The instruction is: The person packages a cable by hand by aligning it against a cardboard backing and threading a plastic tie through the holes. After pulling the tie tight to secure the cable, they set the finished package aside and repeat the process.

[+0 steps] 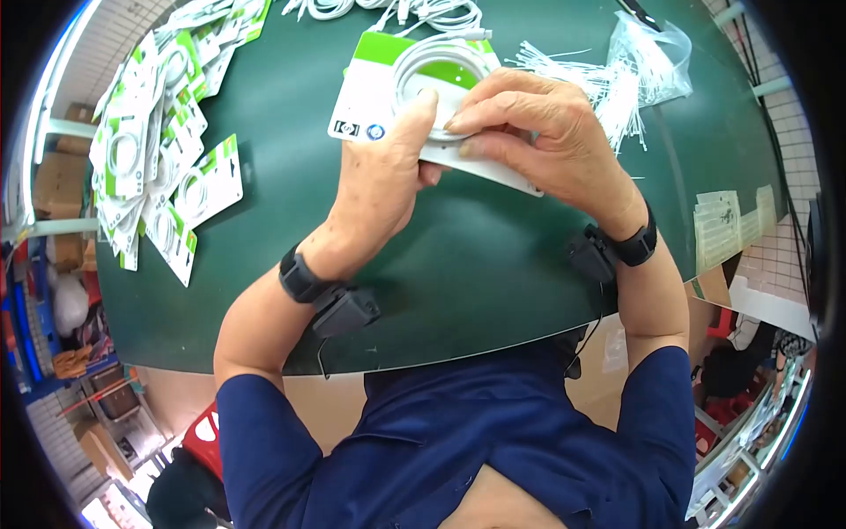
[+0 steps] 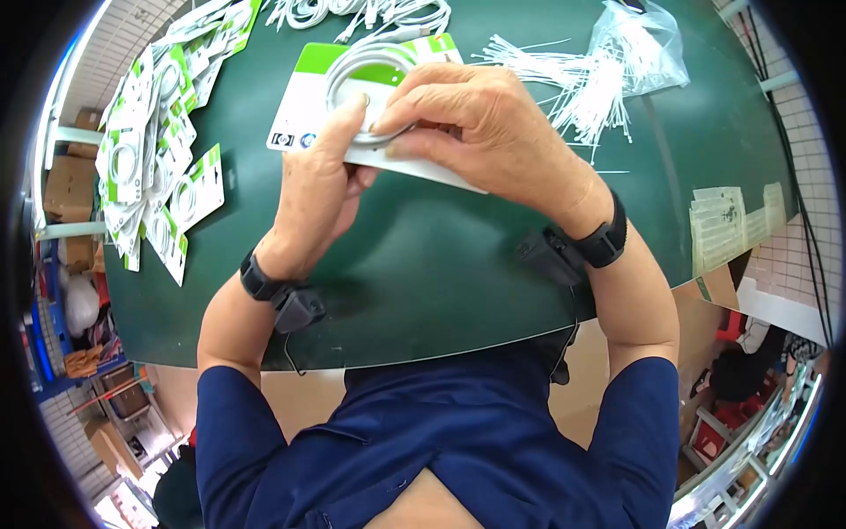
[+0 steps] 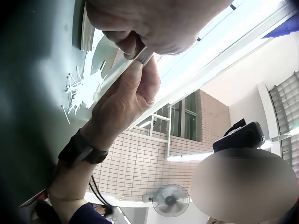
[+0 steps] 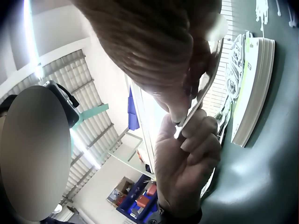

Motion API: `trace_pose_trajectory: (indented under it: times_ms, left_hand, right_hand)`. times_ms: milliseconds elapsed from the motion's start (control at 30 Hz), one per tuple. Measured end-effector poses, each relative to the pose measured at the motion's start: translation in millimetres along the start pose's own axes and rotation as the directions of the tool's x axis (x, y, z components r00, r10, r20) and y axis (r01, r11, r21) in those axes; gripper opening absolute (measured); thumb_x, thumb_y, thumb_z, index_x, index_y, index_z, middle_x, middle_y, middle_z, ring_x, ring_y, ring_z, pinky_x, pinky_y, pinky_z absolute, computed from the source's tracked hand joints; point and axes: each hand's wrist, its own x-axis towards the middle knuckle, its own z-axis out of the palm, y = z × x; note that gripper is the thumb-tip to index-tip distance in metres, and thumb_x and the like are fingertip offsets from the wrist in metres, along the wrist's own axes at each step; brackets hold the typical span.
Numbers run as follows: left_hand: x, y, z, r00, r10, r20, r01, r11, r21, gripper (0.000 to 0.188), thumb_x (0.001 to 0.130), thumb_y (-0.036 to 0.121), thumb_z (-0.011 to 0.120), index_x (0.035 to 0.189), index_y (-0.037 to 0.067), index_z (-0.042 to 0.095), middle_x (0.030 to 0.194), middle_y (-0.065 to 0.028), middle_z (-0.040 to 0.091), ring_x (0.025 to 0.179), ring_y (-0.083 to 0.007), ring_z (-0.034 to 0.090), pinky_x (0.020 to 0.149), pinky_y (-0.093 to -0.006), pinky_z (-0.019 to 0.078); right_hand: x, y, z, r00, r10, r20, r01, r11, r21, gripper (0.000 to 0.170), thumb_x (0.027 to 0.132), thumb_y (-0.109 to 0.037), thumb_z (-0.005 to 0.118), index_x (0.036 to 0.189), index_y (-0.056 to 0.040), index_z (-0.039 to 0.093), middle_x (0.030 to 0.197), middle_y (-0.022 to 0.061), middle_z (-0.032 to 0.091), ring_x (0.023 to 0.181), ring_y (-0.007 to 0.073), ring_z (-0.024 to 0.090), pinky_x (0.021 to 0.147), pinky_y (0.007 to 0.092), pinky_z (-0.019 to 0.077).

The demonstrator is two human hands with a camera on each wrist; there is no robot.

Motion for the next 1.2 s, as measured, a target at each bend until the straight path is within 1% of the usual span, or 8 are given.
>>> trace_pose_trajectory:
  times_ms: [100,200,500,633,867,1000,1100,1200]
  left_hand:
    - [-3.0,7.0,3.8,0.997,-0.075,-0.017,0.075,0.997,-0.016,0.024,0.105,0.026,0.065,0.113,0.004,0.063,0.085,-0.0036,0.067,0.055,-0.0079,0.056,0.046,-0.0229,0.0429]
    - [-3.6,7.6,7.9,0.998,-0.031,-0.048,0.032,0.999,0.009,0.026,0.107,0.03,0.062,0.115,0.005,0.063,0.081,-0.0021,0.065,0.054,-0.006,0.053,0.043,-0.02,0.0323]
    - [2.3,2.1,-0.3,1.0,-0.003,-0.001,0.003,0.995,0.103,0.034,0.109,0.037,0.058,0.119,0.005,0.062,0.083,-0.0015,0.066,0.054,-0.0046,0.053,0.042,-0.0199,0.0323]
    - [3.5,2.1,-4.2,1.0,-0.01,0.026,0.006,0.99,0.138,0.04,0.108,0.041,0.056,0.119,0.002,0.061,0.084,-0.0034,0.065,0.058,-0.0063,0.055,0.046,-0.0206,0.0393]
    - [6.5,0.8,-4.7,1.0,0.023,-0.004,-0.022,0.971,0.237,0.03,0.104,0.027,0.062,0.118,-0.001,0.06,0.085,-0.0051,0.066,0.055,-0.0076,0.056,0.045,-0.0232,0.0427]
    - [6.8,-4.1,-1.8,0.997,0.038,-0.063,-0.025,0.982,0.188,0.027,0.103,0.021,0.063,0.118,-0.002,0.06,0.084,-0.0051,0.065,0.053,-0.008,0.056,0.043,-0.0236,0.0433]
    - [6.9,-5.5,-3.1,0.996,0.036,-0.077,-0.025,0.989,0.146,0.026,0.103,0.021,0.063,0.117,-0.001,0.06,0.084,-0.0049,0.065,0.053,-0.0079,0.056,0.043,-0.0231,0.043]
    - [7.7,-5.9,-4.3,0.997,0.028,-0.068,-0.021,0.995,0.098,0.025,0.103,0.02,0.063,0.117,-0.001,0.06,0.083,-0.0047,0.065,0.053,-0.0078,0.056,0.043,-0.0229,0.0429]
  right_hand:
    - [-0.4,-2.6,-0.3,1.0,0.027,-0.002,-0.027,0.999,0.028,0.023,0.081,0.003,0.082,0.102,-0.0054,0.081,0.098,0.0072,0.075,0.081,0.0171,0.071,0.071,0.0283,0.0561]
    - [-1.1,-5.1,2.5,0.999,0.039,0.001,-0.039,0.999,0.028,0.023,0.08,0.004,0.083,0.101,-0.0053,0.081,0.098,0.007,0.075,0.08,0.0163,0.07,0.069,0.0275,0.0557]
    - [-4.7,-6.9,13.1,0.994,0.086,-0.063,-0.086,0.996,0.01,0.023,0.081,0.004,0.084,0.101,-0.0045,0.081,0.098,0.0065,0.075,0.074,0.012,0.067,0.065,0.0249,0.0536]
    - [-7.0,-7.5,21.4,0.986,0.126,-0.108,-0.124,0.992,0.019,0.022,0.081,0.004,0.084,0.101,-0.0044,0.081,0.099,0.0063,0.075,0.074,0.012,0.067,0.064,0.025,0.0535]
    - [-3.4,5.3,15.3,0.997,0.055,-0.063,-0.054,0.998,0.023,0.022,0.082,0.004,0.084,0.101,-0.0035,0.079,0.099,0.0059,0.074,0.074,0.0123,0.067,0.064,0.0253,0.0539]
    - [-4.8,12.1,16.5,1.0,-0.002,-0.025,0.002,0.999,0.032,0.022,0.082,0.003,0.085,0.101,-0.0036,0.079,0.099,0.0058,0.074,0.074,0.0123,0.067,0.064,0.0251,0.0542]
    - [-8.7,2.0,30.7,0.987,0.062,-0.147,-0.058,0.998,0.027,0.021,0.082,0.002,0.086,0.101,-0.0034,0.078,0.099,0.006,0.074,0.074,0.0123,0.068,0.064,0.0249,0.0543]
    - [-8.6,0.8,30.7,0.985,0.104,-0.135,-0.099,0.994,0.041,0.02,0.082,0.002,0.086,0.1,-0.0029,0.078,0.1,0.0065,0.074,0.075,0.0124,0.068,0.064,0.0246,0.0546]
